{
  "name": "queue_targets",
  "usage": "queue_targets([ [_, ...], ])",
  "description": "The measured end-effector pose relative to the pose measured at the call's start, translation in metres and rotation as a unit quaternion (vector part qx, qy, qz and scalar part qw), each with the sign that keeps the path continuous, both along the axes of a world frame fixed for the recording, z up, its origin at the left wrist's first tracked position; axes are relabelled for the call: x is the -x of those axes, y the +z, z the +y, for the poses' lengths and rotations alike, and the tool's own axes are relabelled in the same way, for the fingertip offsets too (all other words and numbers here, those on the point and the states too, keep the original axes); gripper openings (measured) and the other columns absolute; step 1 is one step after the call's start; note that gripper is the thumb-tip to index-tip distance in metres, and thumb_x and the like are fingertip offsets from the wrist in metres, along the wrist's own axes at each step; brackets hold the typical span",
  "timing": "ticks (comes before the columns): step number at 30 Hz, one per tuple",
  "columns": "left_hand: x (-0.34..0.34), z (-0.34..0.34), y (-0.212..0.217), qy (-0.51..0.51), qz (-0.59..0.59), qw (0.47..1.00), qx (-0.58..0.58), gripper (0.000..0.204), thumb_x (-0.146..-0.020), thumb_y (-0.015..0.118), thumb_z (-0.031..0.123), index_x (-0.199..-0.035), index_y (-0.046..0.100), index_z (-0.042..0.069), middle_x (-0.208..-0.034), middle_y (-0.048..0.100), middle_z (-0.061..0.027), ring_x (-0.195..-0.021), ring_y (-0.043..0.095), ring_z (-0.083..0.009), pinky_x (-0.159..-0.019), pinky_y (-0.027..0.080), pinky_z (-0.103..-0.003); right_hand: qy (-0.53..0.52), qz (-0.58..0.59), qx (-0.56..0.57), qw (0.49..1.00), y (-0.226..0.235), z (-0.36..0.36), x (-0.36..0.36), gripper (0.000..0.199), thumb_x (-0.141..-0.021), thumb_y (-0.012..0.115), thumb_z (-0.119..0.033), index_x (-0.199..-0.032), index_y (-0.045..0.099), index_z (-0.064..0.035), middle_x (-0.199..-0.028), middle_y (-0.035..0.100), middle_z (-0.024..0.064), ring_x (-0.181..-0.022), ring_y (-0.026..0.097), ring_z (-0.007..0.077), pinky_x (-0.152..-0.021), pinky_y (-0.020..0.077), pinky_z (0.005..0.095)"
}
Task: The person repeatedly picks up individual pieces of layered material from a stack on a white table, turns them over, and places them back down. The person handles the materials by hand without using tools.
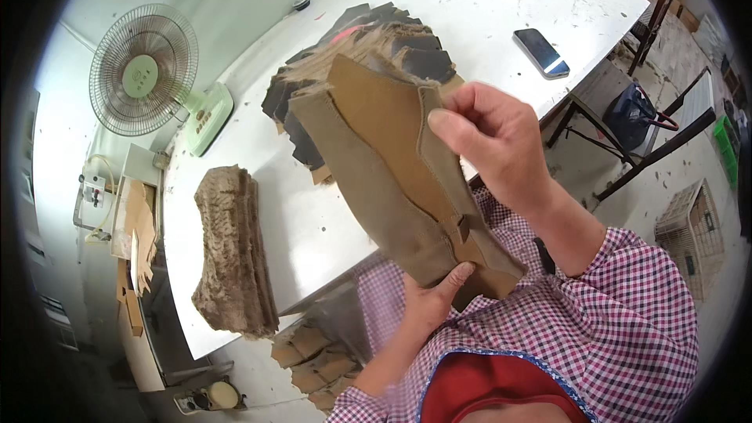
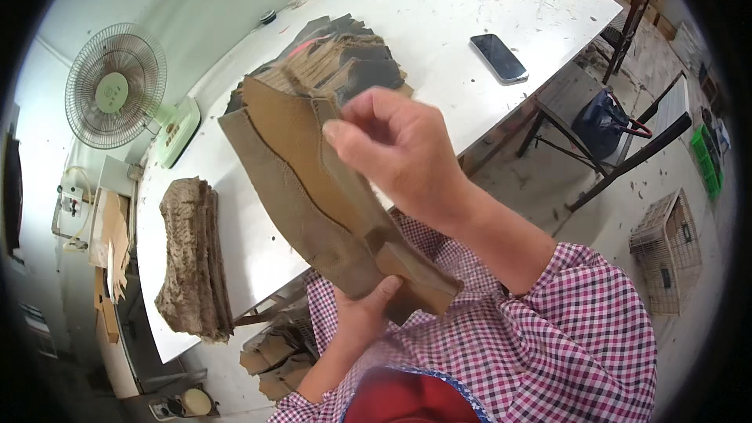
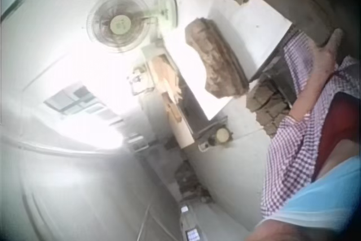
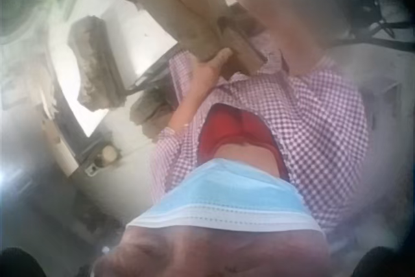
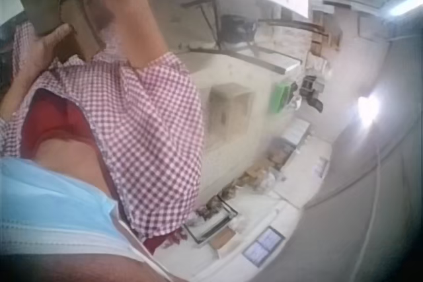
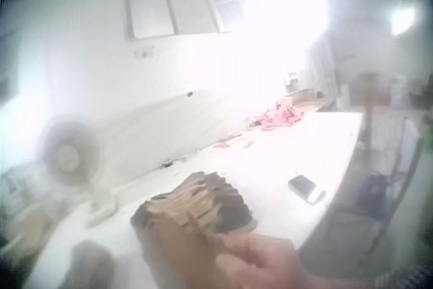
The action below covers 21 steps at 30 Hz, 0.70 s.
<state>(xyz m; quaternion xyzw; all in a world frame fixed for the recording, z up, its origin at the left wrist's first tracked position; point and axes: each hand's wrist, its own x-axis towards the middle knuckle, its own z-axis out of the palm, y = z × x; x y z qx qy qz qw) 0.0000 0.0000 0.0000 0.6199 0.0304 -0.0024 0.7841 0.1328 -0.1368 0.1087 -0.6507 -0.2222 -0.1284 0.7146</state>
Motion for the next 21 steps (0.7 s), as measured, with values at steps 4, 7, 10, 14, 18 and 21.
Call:
queue_targets([
  [4,0.001,-0.002,0.006,-0.039,0.023,0.999,0.001,0.040,-0.083,0.077,0.014,-0.115,0.060,-0.003,-0.110,0.066,-0.0097,-0.098,0.062,-0.0182,-0.085,0.051,-0.031,-0.016,0.024,-0.021,0.999,-0.003,-0.003,-0.014,0.017,-0.092,0.063,-0.017,-0.081,0.063,-0.0041,-0.068,0.056,-0.0060,-0.060,0.046,0.0000,-0.052,0.0377,0.0160],
  [7,0.000,0.007,0.004,-0.055,0.030,0.998,0.011,0.040,-0.083,0.077,0.013,-0.116,0.060,-0.003,-0.110,0.066,-0.0097,-0.098,0.062,-0.0187,-0.084,0.051,-0.031,0.014,0.010,-0.050,0.999,-0.009,-0.006,-0.030,0.028,-0.095,0.058,-0.023,-0.072,0.058,-0.0083,-0.060,0.048,-0.0080,-0.052,0.043,-0.0001,-0.045,0.0361,0.0165],
  [10,0.002,0.017,-0.003,-0.076,0.023,0.996,0.030,0.040,-0.086,0.074,0.014,-0.119,0.059,-0.002,-0.111,0.065,-0.0096,-0.100,0.061,-0.0186,-0.086,0.050,-0.032,0.023,-0.006,-0.031,0.999,-0.018,-0.008,-0.038,0.030,-0.096,0.057,-0.026,-0.071,0.058,-0.0090,-0.060,0.049,-0.0072,-0.052,0.042,0.0017,-0.045,0.0344,0.0190],
  [14,-0.002,0.027,-0.010,-0.081,0.029,0.981,0.175,0.038,-0.094,0.063,0.020,-0.125,0.055,-0.001,-0.116,0.063,-0.0098,-0.105,0.060,-0.0191,-0.091,0.048,-0.034,0.020,0.079,-0.021,0.996,-0.014,-0.004,-0.030,0.031,-0.097,0.055,-0.031,-0.083,0.063,-0.0047,-0.066,0.054,-0.0030,-0.058,0.046,0.0048,-0.051,0.0372,0.0209],
  [18,-0.014,0.033,0.009,-0.030,0.015,0.976,0.213,0.039,-0.098,0.055,0.024,-0.129,0.050,0.000,-0.124,0.059,-0.0118,-0.110,0.058,-0.0231,-0.095,0.048,-0.037,0.123,0.137,0.059,0.981,-0.033,-0.015,0.010,0.029,-0.096,0.058,-0.026,-0.101,0.065,0.0023,-0.085,0.062,0.0055,-0.069,0.056,0.0098,-0.063,0.0467,0.0252],
  [21,-0.018,0.034,0.006,-0.004,0.012,0.982,0.189,0.039,-0.098,0.055,0.024,-0.129,0.050,0.001,-0.125,0.059,-0.0119,-0.110,0.059,-0.0231,-0.094,0.049,-0.037,0.112,0.116,0.181,0.970,-0.041,-0.011,0.040,0.020,-0.090,0.064,-0.014,-0.101,0.063,0.0032,-0.083,0.062,0.0073,-0.071,0.057,0.0121,-0.065,0.0480,0.0267],
])
